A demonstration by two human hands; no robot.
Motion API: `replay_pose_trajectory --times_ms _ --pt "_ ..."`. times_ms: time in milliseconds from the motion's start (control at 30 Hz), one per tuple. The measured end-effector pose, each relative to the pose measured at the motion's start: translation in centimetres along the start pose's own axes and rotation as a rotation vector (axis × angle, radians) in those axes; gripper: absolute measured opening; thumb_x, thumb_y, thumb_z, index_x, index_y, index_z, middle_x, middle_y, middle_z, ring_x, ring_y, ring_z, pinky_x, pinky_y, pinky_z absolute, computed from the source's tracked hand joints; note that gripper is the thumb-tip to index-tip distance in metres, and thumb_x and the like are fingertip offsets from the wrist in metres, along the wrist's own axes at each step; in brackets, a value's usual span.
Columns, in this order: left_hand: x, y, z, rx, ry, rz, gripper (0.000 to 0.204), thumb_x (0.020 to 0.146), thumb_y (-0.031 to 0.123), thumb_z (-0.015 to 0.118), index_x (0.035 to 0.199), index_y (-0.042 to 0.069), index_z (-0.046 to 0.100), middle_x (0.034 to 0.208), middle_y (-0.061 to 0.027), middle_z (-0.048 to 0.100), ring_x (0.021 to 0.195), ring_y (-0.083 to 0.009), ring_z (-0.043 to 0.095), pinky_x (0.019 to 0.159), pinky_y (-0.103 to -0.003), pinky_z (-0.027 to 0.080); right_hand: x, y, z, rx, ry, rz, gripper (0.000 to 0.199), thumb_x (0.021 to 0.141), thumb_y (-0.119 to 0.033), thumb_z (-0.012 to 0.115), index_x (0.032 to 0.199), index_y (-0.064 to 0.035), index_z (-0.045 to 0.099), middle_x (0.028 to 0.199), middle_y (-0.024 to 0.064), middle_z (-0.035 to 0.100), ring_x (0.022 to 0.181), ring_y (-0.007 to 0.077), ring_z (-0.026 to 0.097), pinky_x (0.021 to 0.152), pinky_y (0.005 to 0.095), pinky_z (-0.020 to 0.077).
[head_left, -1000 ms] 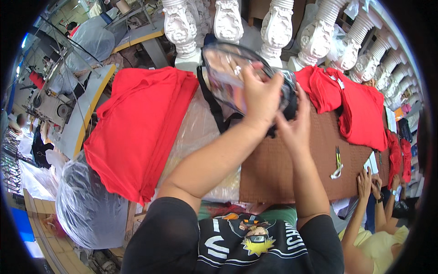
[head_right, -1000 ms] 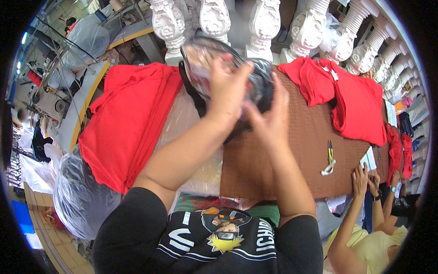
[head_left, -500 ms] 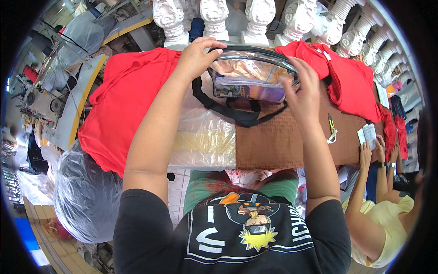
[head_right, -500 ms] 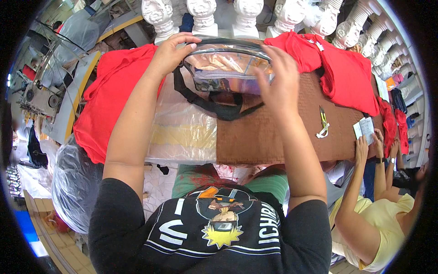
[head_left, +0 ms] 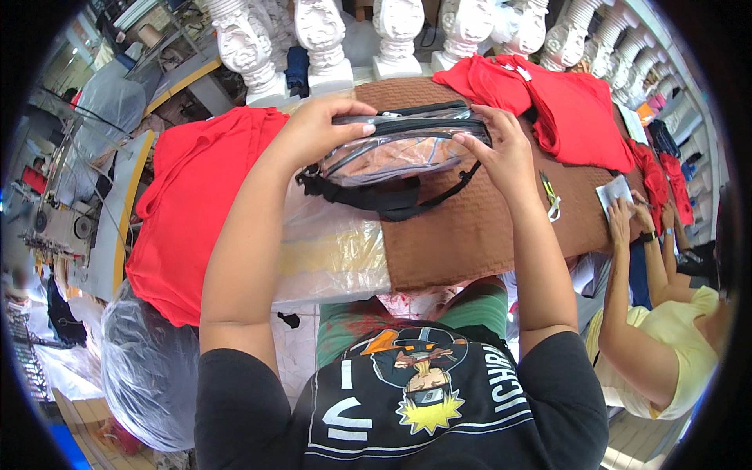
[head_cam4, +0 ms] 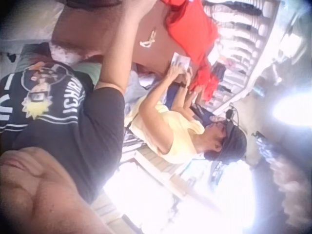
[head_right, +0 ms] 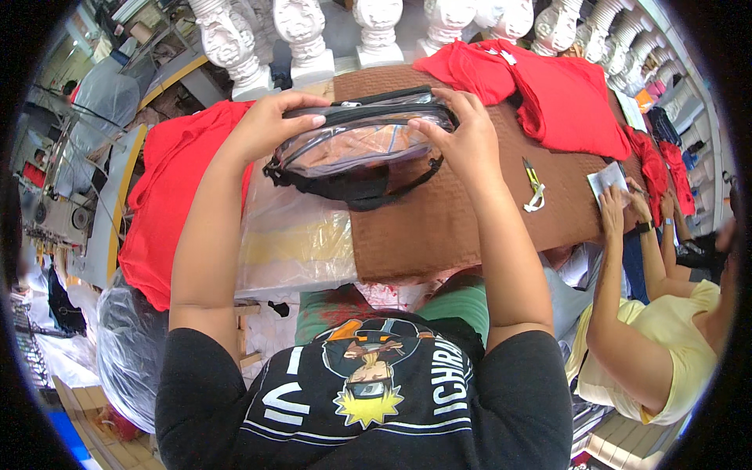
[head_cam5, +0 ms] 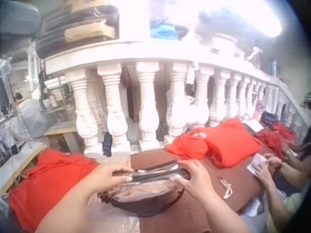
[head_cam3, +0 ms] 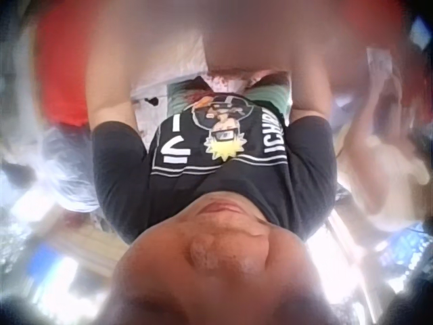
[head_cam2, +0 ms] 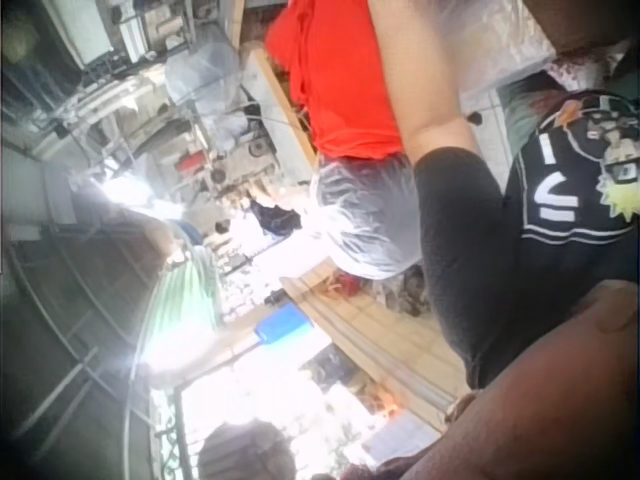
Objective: The person prepares red fabric garments by using shears to trim loose threads from the necklines and seams, then places a camera or electronic device into a small case.
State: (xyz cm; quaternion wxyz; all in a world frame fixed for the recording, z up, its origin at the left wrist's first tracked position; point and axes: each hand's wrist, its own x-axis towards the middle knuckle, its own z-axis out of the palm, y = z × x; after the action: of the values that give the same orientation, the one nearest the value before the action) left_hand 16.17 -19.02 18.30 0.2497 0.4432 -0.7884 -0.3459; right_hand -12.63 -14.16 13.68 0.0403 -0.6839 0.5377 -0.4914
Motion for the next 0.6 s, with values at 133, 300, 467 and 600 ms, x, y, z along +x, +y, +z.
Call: replay_pose_trajectory --times_ms 133,300,467,600 --pt "-1.0 -0.7 1.0 -0.236 -0.005 -0.028 0.030 0.082 0.021 0.073 0.110 0.009 0.069 0.090 -0.0023 0.068 0.078 -0.0079 0.061 0.069 -0.023 0.049 -0.2 1.1 -1.9 0.153 -0.102 0.278 0.044 0.074 -0.027 0.080 0.109 -0.0038 0.066 0.094 0.0111 0.069 0.083 0.0179 0.065 0.075 0.0308 0.0512" --pt "-1.1 -0.8 1.8 -0.251 0.053 -0.023 0.029 0.082 0.020 0.073 0.108 0.008 0.070 0.089 -0.0022 0.069 0.076 -0.0085 0.061 0.068 -0.024 0.050 -0.5 1.0 -2.4 0.079 -0.103 0.308 0.034 0.075 -0.025 0.079 0.099 -0.0038 0.068 0.093 0.0101 0.068 0.082 0.0187 0.065 0.072 0.0306 0.0508" --pt "-0.5 -0.1 2.3 -0.272 0.065 -0.125 0.030 0.083 0.021 0.072 0.109 0.007 0.069 0.088 -0.0022 0.069 0.070 -0.0072 0.061 0.061 -0.024 0.049 -1.6 -3.3 0.0 -0.140 0.084 -0.347 0.027 0.071 -0.021 0.078 0.092 -0.0081 0.068 0.096 0.0086 0.064 0.092 0.0259 0.061 0.081 0.0374 0.0474" --pt "0.6 2.1 1.8 -0.390 -0.064 -0.198 0.035 0.084 0.023 0.072 0.112 0.005 0.066 0.088 -0.0021 0.068 0.068 -0.0057 0.060 0.049 -0.022 0.045 -2.9 -8.6 3.6 -0.051 -0.153 -0.538 0.037 0.067 -0.026 0.078 0.099 -0.0120 0.066 0.100 0.0060 0.060 0.097 0.0261 0.056 0.082 0.0392 0.0436"
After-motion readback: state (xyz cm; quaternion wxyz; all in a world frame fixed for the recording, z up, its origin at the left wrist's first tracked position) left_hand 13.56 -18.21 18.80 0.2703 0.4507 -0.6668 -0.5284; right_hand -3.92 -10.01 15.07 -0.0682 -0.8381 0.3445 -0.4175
